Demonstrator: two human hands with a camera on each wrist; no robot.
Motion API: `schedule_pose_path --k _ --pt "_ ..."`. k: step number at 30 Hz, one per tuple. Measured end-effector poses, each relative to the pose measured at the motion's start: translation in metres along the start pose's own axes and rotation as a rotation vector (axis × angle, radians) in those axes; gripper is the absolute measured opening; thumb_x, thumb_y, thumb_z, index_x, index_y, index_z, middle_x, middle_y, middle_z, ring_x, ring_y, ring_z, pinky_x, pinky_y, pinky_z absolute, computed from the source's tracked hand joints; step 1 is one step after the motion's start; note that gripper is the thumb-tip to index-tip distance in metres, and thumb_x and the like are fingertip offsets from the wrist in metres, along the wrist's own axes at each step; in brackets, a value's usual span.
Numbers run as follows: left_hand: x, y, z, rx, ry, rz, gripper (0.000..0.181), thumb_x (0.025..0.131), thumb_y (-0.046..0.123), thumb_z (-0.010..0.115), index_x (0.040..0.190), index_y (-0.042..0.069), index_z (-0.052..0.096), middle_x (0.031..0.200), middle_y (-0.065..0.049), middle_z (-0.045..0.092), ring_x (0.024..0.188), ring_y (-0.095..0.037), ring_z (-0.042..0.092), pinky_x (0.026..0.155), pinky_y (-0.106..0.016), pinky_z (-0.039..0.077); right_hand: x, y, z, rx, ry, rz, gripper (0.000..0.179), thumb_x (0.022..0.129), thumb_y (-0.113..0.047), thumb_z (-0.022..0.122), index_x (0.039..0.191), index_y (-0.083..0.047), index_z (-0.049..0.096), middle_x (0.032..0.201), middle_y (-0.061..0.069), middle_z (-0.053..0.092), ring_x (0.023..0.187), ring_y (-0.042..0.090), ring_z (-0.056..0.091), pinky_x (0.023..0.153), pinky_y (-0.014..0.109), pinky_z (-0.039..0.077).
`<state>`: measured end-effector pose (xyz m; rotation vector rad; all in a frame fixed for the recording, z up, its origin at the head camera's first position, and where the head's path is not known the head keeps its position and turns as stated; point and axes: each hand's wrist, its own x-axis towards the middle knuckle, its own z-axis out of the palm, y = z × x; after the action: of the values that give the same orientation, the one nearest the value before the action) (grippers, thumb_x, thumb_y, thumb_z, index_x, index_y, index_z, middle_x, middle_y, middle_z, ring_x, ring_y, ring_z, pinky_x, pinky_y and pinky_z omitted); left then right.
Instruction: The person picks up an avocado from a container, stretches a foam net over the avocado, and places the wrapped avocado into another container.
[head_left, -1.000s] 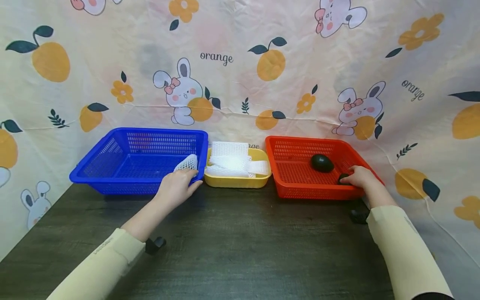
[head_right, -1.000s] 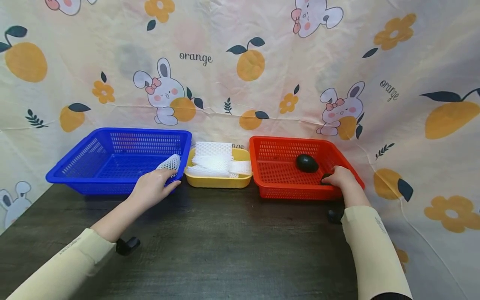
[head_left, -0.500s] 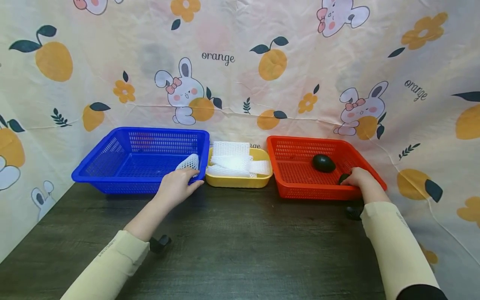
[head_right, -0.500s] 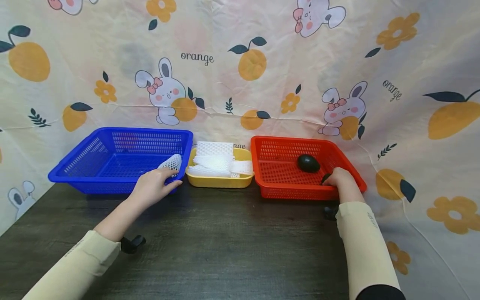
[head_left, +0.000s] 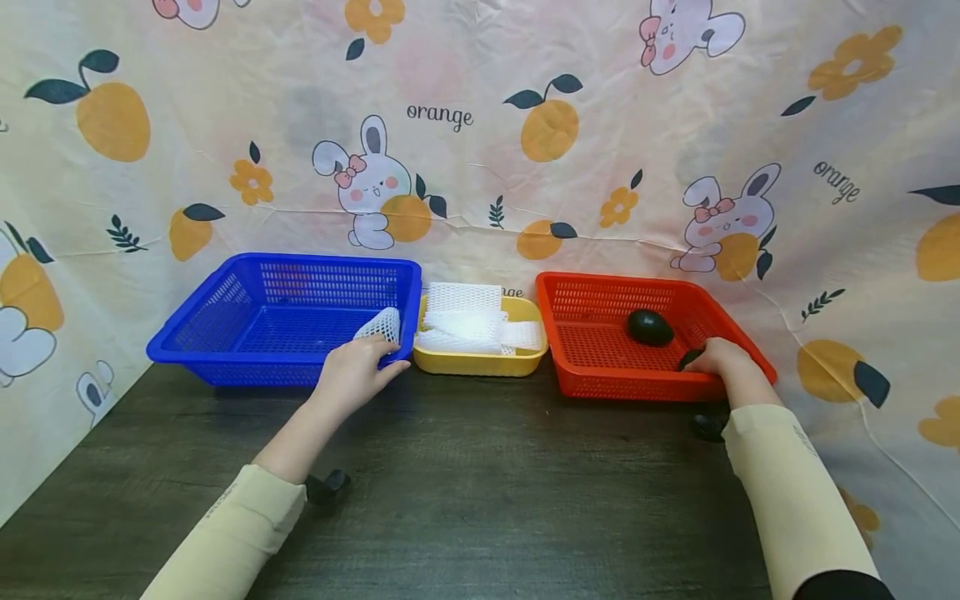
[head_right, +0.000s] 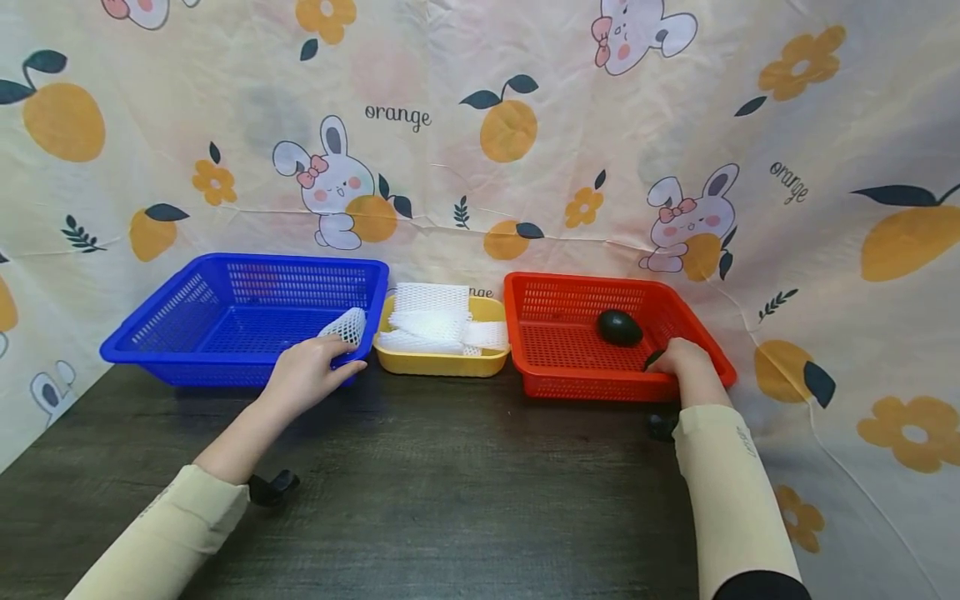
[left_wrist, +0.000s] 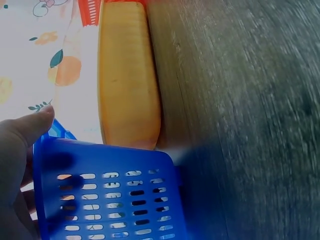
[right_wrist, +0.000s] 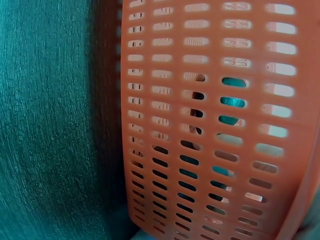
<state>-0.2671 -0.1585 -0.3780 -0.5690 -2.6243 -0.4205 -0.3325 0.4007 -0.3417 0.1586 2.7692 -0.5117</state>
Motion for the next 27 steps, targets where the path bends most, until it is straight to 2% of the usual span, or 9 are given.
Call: schedule_pose_path --k 6,13,23,27 --pt "-0.0009 -0.0008 0.0005 -0.021 0.007 -0.011 0.036 0.086 0.037 0.072 0.103 0.005 0.074 0.086 -0.006 0.068 0.069 -0.02 0.059 0.06 -0.039 0.05 -0.0004 0.0003 0.0001 0.06 0.008 -0.003 0.071 0.081 -0.025 0.071 0.125 0.019 0.038 0.104 0.029 0.053 0.093 0.041 0.048 0.088 0.054 0.042" --pt "-0.0004 -0.0047 -0.002 -0.086 -0.033 -0.018 0.031 0.087 0.03 0.07 0.107 0.007 0.073 0.097 -0.007 0.07 0.086 -0.026 0.064 0.073 -0.046 0.051 -0.0013 0.0017 0.0026 0.067 0.06 -0.018 0.08 0.081 -0.027 0.073 0.133 0.019 0.032 0.121 0.037 0.046 0.101 0.046 0.045 0.095 0.06 0.035" --pt "-0.0019 -0.0062 -0.0036 -0.128 -0.042 -0.002 0.03 0.088 0.028 0.069 0.109 0.007 0.073 0.097 -0.007 0.07 0.086 -0.026 0.064 0.075 -0.047 0.05 0.0005 0.0045 0.0053 0.085 0.125 -0.029 0.083 0.08 -0.028 0.073 0.137 0.016 0.03 0.13 0.039 0.039 0.109 0.05 0.04 0.097 0.064 0.031" --pt "-0.0024 -0.0071 -0.0039 -0.14 -0.053 -0.018 0.031 0.088 0.028 0.069 0.111 0.007 0.073 0.097 -0.007 0.07 0.086 -0.027 0.064 0.076 -0.047 0.05 0.0019 0.0047 0.0073 0.063 0.17 -0.052 0.082 0.081 -0.029 0.072 0.137 0.014 0.031 0.13 0.039 0.039 0.111 0.051 0.039 0.097 0.066 0.029"
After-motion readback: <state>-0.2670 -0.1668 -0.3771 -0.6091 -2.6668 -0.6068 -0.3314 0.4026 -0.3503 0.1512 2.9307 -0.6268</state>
